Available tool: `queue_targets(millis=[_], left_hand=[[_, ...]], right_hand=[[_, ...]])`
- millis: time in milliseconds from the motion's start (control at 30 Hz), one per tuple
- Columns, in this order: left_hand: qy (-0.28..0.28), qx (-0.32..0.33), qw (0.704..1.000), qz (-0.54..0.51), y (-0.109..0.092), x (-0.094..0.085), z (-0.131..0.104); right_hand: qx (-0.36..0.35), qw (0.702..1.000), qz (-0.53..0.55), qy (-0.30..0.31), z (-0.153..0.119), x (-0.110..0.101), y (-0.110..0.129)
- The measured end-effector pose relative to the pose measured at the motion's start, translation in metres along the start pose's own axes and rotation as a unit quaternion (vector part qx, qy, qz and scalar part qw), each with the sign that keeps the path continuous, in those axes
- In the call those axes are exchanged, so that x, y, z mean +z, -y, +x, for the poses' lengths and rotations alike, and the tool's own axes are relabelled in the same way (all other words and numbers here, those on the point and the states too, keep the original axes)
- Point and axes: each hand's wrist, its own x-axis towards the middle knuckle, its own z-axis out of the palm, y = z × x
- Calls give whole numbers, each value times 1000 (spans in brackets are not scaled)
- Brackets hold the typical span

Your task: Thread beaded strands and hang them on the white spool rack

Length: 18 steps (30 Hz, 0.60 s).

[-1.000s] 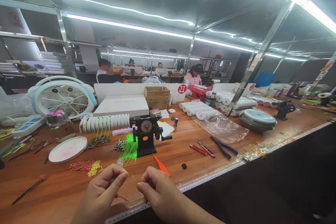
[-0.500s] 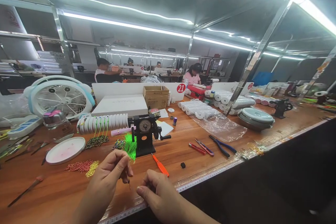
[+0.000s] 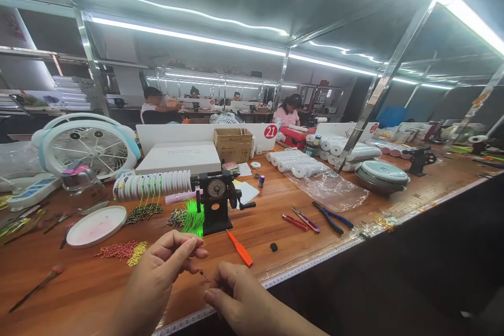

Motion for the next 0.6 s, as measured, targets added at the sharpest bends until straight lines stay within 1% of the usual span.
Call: queue_targets(millis=[133, 200, 267, 300, 333, 367, 400, 433, 467, 500, 533, 600], left_hand=[[9, -30, 998, -48, 0, 2, -2], [12, -31, 998, -56, 0, 2, -4], [13, -36, 997, -64, 2, 2, -6], [12, -41, 997, -70, 4, 1, -7], [8, -47, 996, -77, 7, 1, -8], [-1, -54, 995, -84, 10, 0, -8], [-12, -61, 994, -93, 13, -2, -9], [-23, -68, 992, -101, 18, -4, -10], [-31, -75, 991, -108, 22, -6, -11], [-36, -83, 989, -116, 27, -8, -12], [-39, -90, 987, -124, 32, -11, -12], [-43, -102, 984, -138, 41, -15, -13]], right_hand=[[14, 999, 9, 32, -5, 0, -1], [5, 1000, 16, 21, -7, -4, -1], [-13, 999, 29, -15, -6, -15, -3], [-19, 998, 26, -46, -5, -24, -6], [-21, 996, 9, -83, -3, -36, -10], [-14, 991, -34, -126, 0, -50, -15], [5, 978, -105, -179, 2, -66, -22], [33, 952, -202, -230, 5, -83, -29], [73, 904, -317, -276, 6, -101, -38], [103, 879, -358, -299, 7, -118, -47], [123, 860, -385, -311, 7, -133, -56], [169, 829, -430, -315, 3, -158, -73]])
